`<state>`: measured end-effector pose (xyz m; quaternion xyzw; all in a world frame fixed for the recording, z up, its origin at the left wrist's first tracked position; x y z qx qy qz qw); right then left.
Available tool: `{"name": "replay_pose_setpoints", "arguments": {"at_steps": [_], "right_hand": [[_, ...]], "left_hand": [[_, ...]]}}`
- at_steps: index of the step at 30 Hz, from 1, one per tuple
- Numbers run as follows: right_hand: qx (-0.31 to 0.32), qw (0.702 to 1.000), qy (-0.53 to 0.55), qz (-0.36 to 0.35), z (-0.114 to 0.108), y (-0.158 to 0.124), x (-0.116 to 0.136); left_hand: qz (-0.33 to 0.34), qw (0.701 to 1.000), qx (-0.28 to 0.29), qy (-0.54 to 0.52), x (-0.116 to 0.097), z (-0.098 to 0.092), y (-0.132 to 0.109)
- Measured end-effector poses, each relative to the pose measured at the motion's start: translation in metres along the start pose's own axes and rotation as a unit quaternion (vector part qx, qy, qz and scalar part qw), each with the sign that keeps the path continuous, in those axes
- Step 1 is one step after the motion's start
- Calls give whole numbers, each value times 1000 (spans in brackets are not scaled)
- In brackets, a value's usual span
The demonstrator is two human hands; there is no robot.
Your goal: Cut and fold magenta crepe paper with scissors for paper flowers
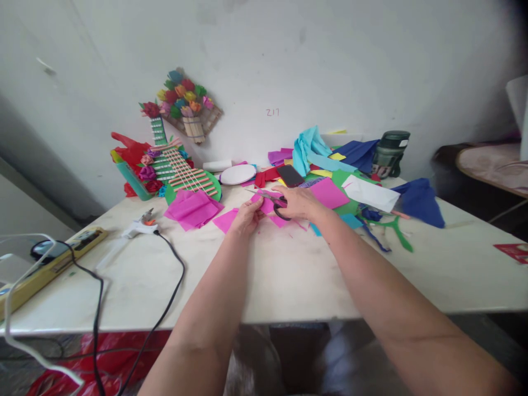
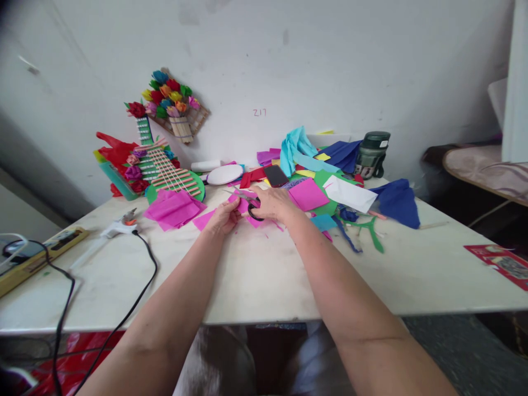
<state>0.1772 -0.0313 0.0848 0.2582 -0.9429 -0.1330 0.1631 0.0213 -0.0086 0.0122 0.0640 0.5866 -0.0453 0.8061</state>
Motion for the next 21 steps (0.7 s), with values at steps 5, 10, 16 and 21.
{"name": "replay_pose_setpoints", "arguments": {"at_steps": [5,10,16,21], "right_hand": [[-3,1000,4,5,1,0,1],[-14,1000,9,-6,2,0,1],[-15,1000,18,-5,2,0,0],[-13,1000,21,1,2,1,-1]], "left_hand": [[0,1000,-1,-1,1,-1,1],[1,1000,10,-5,1,0,1],[-4,1000,11,-10,1,1,1],[-2,1000,8,-11,-1,2,-1]]}}
Point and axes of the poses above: each hand's wrist, its own y-axis towards the middle knuckle, its own z-axis out of the palm, x = y × z, the point moved 3 cm from there along y, towards the middle knuckle, and after that the axes turned 12 degrees about y, right-handed, at the moved point
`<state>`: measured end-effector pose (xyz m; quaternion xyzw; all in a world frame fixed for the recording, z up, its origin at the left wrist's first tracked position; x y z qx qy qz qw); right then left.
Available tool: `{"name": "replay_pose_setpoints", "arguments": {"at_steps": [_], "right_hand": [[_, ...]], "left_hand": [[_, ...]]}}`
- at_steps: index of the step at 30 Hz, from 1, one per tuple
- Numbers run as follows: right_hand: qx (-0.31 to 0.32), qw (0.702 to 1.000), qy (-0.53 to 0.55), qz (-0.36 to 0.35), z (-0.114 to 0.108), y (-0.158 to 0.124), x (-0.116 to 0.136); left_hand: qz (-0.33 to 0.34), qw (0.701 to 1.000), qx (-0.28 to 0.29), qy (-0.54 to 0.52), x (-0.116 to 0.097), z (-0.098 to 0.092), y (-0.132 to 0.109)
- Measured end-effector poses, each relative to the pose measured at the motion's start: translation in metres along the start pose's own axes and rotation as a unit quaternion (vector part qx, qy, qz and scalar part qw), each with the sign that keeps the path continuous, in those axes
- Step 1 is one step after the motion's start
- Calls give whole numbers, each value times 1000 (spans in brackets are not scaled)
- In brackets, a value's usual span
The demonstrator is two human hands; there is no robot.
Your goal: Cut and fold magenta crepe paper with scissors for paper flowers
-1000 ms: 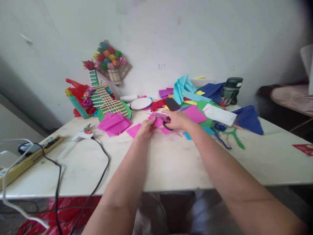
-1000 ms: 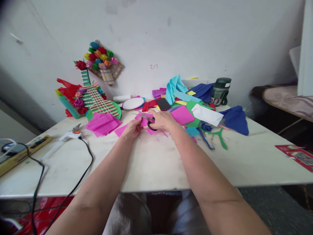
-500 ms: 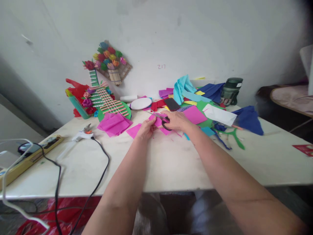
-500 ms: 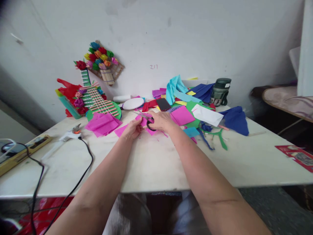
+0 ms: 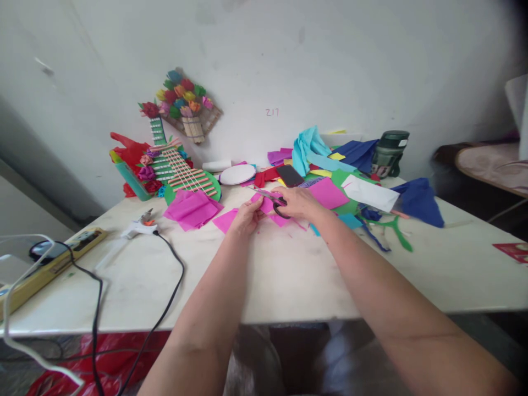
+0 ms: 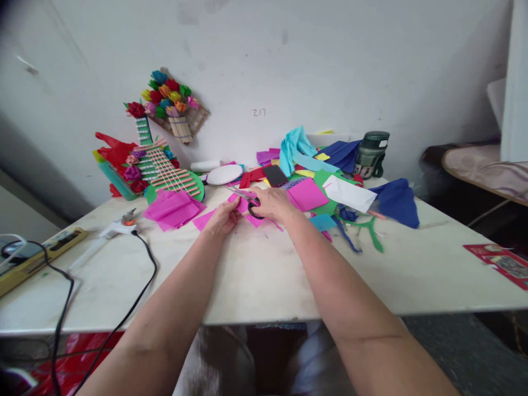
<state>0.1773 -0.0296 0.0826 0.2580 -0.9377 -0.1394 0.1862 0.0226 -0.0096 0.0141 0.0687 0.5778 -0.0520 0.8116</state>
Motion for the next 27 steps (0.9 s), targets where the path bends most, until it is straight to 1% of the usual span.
{"name": "replay_pose_setpoints", "arguments": {"at_steps": [6,11,13,17,19,20,22,27], "right_hand": [[-5,1000,19,-2,-1,1,-2],[-15,996,86,14,-1,1,-5],[-37,993,101,39,-3,1,-9],[-134,978,81,138,-12,-1,-20],[-163,967,79,181,-15,-2,-26],[-164,964,85,190,-15,-2,-28],[-144,967,109,180,-14,0,-31],[-60,981,159,92,-5,5,-28]], "left_hand": [[-7,1000,-24,1,-1,0,0],[0,1000,-24,10,-2,0,-1],[0,1000,-29,9,-3,0,-1],[3,999,-39,6,-4,-1,-2],[5,999,-46,5,-5,-1,-3],[5,999,-48,5,-5,-1,-3],[5,998,-56,4,-6,0,-3],[6,996,-87,3,-7,-2,-2]]}}
Point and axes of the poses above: each hand's wrist, its own y-axis towards the middle knuckle, its own z-axis out of the palm, x = y × z, the point moved 3 cm from there along y, towards the middle knuckle, and after that the axes turned 12 degrees about y, right-handed, at the moved point
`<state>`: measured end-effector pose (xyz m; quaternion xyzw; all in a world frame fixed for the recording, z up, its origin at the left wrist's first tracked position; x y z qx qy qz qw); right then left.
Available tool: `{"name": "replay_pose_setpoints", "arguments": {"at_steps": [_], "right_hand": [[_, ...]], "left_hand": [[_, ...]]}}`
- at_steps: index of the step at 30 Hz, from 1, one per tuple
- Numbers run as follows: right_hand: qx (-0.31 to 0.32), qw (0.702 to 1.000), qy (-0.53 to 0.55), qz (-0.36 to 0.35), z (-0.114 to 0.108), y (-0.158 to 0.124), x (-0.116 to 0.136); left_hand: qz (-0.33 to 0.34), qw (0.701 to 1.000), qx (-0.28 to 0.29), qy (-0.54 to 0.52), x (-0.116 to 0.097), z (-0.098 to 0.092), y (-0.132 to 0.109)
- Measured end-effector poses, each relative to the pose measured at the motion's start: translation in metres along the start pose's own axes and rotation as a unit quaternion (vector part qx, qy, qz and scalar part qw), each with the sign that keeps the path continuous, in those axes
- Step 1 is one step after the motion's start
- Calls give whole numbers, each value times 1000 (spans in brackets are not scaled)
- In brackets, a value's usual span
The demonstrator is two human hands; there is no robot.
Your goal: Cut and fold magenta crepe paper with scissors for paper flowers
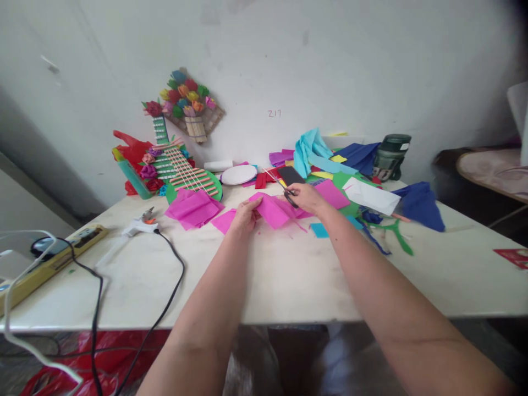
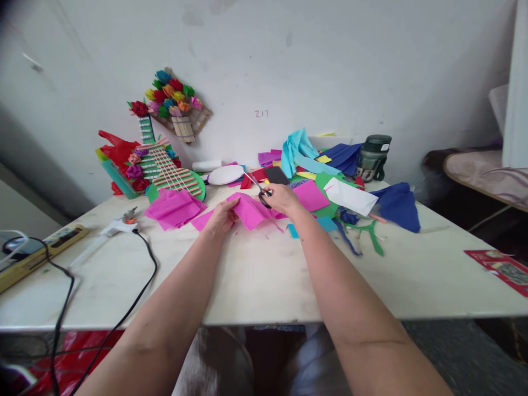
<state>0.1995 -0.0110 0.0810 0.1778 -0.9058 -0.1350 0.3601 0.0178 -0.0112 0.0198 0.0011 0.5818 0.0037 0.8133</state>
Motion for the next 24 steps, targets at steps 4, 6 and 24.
{"name": "replay_pose_setpoints", "arguments": {"at_steps": [4,6,24], "right_hand": [[61,998,19,-25,5,-1,2],[75,997,22,-26,5,-2,3],[77,992,-94,-23,2,-8,14]], "left_hand": [[6,1000,5,3,0,-2,1],[16,1000,15,6,0,-2,1],[24,999,28,9,0,-1,-1]]}}
Point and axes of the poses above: each hand's wrist, its own y-axis towards the middle knuckle, its own z-axis out of the palm, x = y × z, the point moved 3 cm from there along y, towards the middle knuckle, and after that the axes turned 12 degrees about y, right-handed, at the moved point
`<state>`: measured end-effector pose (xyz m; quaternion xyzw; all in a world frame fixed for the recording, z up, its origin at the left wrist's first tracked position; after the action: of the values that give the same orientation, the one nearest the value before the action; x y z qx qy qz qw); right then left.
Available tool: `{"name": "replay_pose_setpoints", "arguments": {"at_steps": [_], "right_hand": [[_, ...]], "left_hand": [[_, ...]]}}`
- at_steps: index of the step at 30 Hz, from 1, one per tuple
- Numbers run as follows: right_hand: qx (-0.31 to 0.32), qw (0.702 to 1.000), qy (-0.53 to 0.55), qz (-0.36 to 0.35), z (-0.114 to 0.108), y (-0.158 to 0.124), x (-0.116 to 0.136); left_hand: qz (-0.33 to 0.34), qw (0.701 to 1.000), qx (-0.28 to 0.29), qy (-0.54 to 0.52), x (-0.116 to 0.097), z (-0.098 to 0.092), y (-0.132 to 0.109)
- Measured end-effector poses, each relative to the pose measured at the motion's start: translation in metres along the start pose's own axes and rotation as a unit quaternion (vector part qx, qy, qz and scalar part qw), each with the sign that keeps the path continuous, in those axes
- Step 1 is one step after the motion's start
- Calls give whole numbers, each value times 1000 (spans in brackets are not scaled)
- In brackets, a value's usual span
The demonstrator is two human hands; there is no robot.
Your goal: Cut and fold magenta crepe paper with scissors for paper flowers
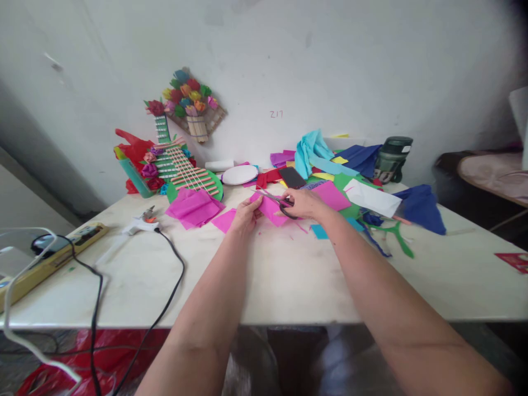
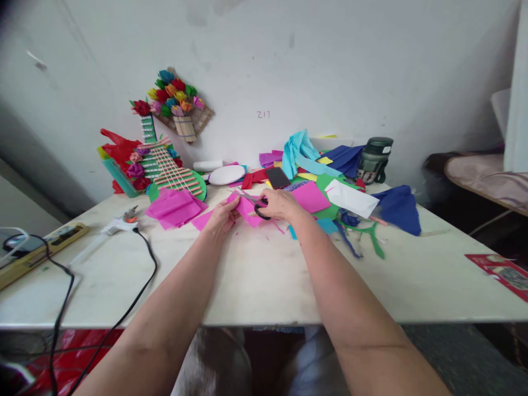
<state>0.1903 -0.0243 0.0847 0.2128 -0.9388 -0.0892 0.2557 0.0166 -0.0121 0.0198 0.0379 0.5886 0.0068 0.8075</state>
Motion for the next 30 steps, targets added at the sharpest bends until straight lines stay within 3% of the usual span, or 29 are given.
{"name": "replay_pose_setpoints", "arguments": {"at_steps": [12,30], "right_hand": [[-23,999,-12,-46,6,-1,1],[-47,997,-18,-51,9,1,2]], "left_hand": [[-17,1000,23,-10,3,4,-1],[-24,999,33,-30,1,8,-2]]}}
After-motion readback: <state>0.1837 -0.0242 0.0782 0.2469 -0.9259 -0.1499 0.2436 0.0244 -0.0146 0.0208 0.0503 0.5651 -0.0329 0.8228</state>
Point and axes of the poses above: each hand's wrist, its own y-axis towards the middle knuckle, its own z-axis out of the palm, x = y × z, the point moved 3 cm from there along y, towards the middle knuckle, and after that the axes turned 12 degrees about y, right-handed, at the moved point
